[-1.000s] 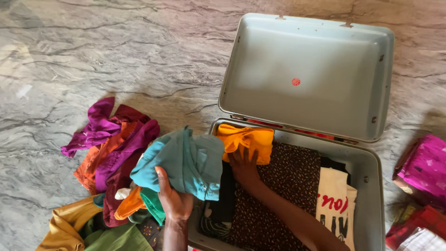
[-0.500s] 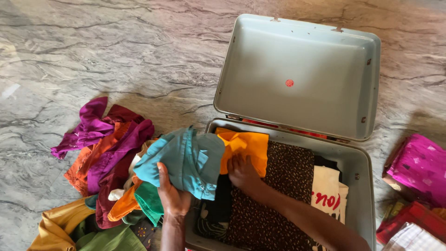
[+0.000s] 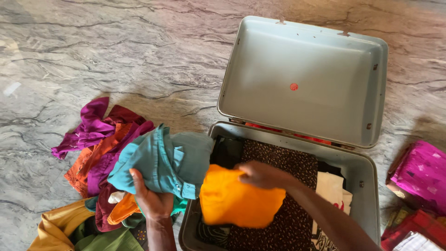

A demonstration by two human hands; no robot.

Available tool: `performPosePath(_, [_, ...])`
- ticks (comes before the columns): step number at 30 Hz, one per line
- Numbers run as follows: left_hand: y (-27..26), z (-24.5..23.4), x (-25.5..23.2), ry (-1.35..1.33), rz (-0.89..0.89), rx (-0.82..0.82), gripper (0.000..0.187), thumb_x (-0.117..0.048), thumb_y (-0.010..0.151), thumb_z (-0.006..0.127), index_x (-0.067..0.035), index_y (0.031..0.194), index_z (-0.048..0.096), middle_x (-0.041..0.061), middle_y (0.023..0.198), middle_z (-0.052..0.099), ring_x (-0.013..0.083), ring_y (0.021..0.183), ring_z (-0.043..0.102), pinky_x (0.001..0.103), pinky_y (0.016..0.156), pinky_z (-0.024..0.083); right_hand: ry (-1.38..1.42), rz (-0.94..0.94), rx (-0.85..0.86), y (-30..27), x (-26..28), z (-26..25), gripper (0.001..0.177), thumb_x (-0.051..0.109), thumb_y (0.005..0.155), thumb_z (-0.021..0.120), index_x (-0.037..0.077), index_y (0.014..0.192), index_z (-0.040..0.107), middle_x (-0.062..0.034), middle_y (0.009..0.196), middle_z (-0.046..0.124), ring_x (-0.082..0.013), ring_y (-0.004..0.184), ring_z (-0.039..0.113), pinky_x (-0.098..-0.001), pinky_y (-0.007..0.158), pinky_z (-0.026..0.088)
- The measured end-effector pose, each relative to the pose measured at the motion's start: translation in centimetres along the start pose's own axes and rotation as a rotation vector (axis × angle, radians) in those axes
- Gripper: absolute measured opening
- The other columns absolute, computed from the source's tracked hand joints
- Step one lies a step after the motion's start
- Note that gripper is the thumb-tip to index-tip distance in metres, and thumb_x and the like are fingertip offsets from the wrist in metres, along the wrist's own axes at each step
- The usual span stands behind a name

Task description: The person folds a yellow blouse and places it into a metal suitcase. They then remove several folded garments from the suitcase, place them on the floor, and subsequently pack a blue cloth and an orange cloth into the suitcase.

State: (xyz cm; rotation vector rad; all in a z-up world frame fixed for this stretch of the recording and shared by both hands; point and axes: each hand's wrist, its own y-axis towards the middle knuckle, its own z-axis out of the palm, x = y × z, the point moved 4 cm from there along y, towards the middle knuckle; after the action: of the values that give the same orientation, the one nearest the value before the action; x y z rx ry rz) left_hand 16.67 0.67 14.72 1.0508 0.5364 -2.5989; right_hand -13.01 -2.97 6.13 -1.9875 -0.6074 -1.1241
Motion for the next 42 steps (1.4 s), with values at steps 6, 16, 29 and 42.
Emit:
performPosePath(6, [-0.3, -0.5, -0.8, 0.006, 0.014, -0.025, 0.058, -0.047, 0.107, 0.048, -0.007, 0.149, 0.049, 0.006, 0.146, 0.059, 0.0241, 0.131, 0.057, 0.043, 0.114, 0.042, 0.079, 0.190, -0.125, 9.7, -12.4, -4.0, 0.041, 0.025, 0.095, 0.065, -0.004, 0.124, 0.064, -0.0211, 0.109, 0.070, -0.0278, 0.092, 0.068, -0.0414, 0.085, 0.053])
performPosePath(16, [-0.5, -0.6, 1.9, -0.057, -0.163, -0.013, 0.056, -0.047, 0.107, 0.047, -0.007, 0.146, 0.052, 0.007, 0.137, 0.063, 0.0251, 0.123, 0.061, 0.045, 0.109, 0.046, -0.882, -0.241, -0.835, 5.2, -4.8, 2.4, 0.056, 0.038, 0.093, 0.055, 0.002, 0.137, 0.055, -0.0258, 0.142, 0.057, -0.0414, 0.133, 0.051, -0.0558, 0.113, 0.033])
performPosePath(29, [-6.3, 2.9, 11.2, 1.243, -0.699, 1.161, 0.055, -0.044, 0.095, 0.067, -0.006, 0.134, 0.060, 0.011, 0.118, 0.075, 0.0253, 0.105, 0.070, 0.039, 0.095, 0.054, 0.259, -0.373, -0.439, -7.0, 1.8, -6.3, 0.078, 0.067, 0.095, 0.059, 0.011, 0.148, 0.053, -0.0138, 0.155, 0.056, -0.0302, 0.151, 0.046, -0.0487, 0.127, 0.030])
performPosePath(42, [-9.8, 9.3, 16.9, 1.611, -0.285, 1.699, 0.024, -0.023, 0.093, 0.062, -0.009, 0.111, 0.070, 0.014, 0.086, 0.071, 0.0361, 0.085, 0.071, 0.050, 0.075, 0.054, -0.279, 0.300, -0.246, -18.7, -2.3, -1.9, 0.032, 0.039, 0.085, 0.085, 0.017, 0.105, 0.072, -0.0030, 0.105, 0.072, -0.0232, 0.102, 0.066, -0.0362, 0.090, 0.053])
